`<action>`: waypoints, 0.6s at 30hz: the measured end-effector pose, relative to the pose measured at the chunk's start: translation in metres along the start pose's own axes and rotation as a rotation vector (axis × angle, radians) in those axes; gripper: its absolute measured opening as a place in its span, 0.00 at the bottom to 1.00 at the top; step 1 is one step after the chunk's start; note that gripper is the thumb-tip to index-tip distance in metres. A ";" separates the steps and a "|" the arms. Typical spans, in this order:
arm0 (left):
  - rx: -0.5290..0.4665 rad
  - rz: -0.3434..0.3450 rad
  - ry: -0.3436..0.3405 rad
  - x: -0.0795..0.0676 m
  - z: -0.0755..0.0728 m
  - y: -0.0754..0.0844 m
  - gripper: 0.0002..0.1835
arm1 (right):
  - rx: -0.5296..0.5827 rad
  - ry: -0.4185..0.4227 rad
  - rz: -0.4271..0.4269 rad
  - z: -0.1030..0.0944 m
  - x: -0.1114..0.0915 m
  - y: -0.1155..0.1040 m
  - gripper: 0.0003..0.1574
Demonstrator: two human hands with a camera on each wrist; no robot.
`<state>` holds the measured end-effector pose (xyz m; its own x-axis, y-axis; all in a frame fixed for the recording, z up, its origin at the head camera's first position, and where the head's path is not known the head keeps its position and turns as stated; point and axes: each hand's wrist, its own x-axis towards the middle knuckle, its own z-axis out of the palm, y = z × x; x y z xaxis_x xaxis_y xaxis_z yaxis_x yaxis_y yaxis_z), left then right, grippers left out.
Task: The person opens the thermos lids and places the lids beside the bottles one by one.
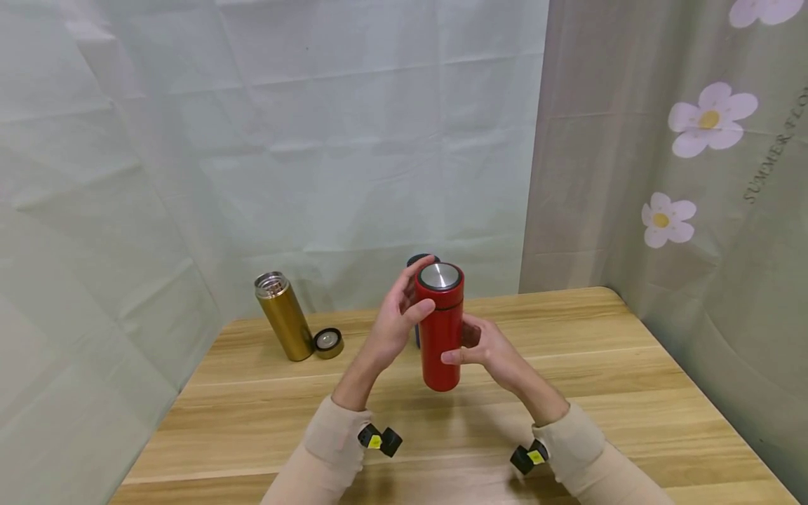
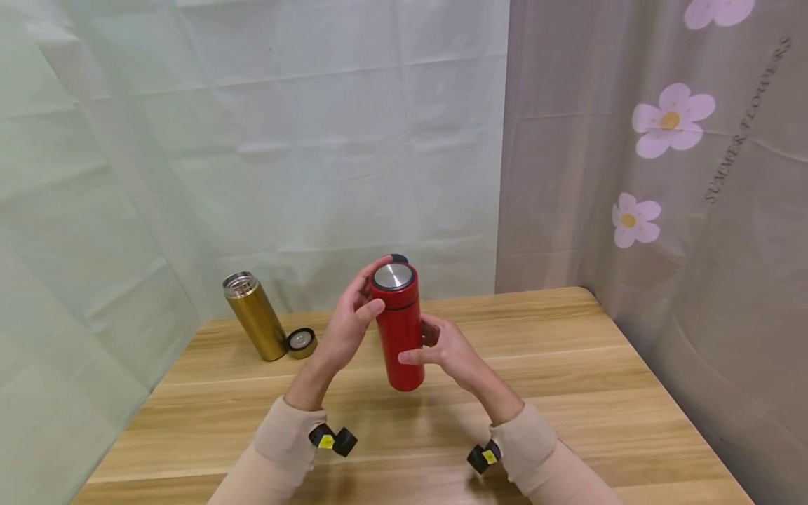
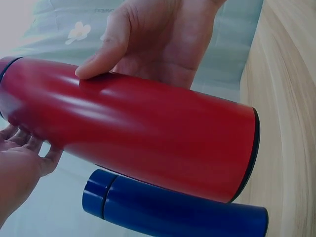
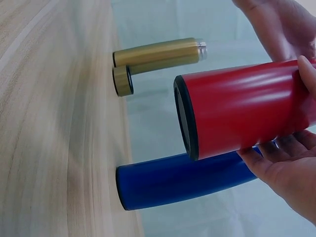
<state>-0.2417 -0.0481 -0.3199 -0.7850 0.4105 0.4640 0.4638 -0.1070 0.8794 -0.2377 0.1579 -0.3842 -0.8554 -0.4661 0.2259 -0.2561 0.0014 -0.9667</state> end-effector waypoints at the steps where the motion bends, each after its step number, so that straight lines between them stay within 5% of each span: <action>1: 0.014 -0.002 -0.004 0.000 0.000 0.000 0.41 | 0.001 -0.001 0.002 0.000 0.000 0.000 0.35; 6: 0.046 -0.022 0.017 0.001 0.001 -0.001 0.37 | 0.003 -0.006 0.003 0.000 0.001 0.000 0.35; 14: -0.036 0.024 0.106 0.003 0.006 -0.003 0.42 | -0.003 -0.005 -0.015 0.001 0.001 0.002 0.34; 18: -0.023 0.027 0.087 0.003 0.006 -0.003 0.44 | -0.002 -0.006 -0.019 0.002 0.001 0.002 0.34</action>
<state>-0.2428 -0.0415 -0.3218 -0.8053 0.3274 0.4943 0.4766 -0.1386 0.8681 -0.2383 0.1561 -0.3858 -0.8476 -0.4714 0.2436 -0.2730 -0.0062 -0.9620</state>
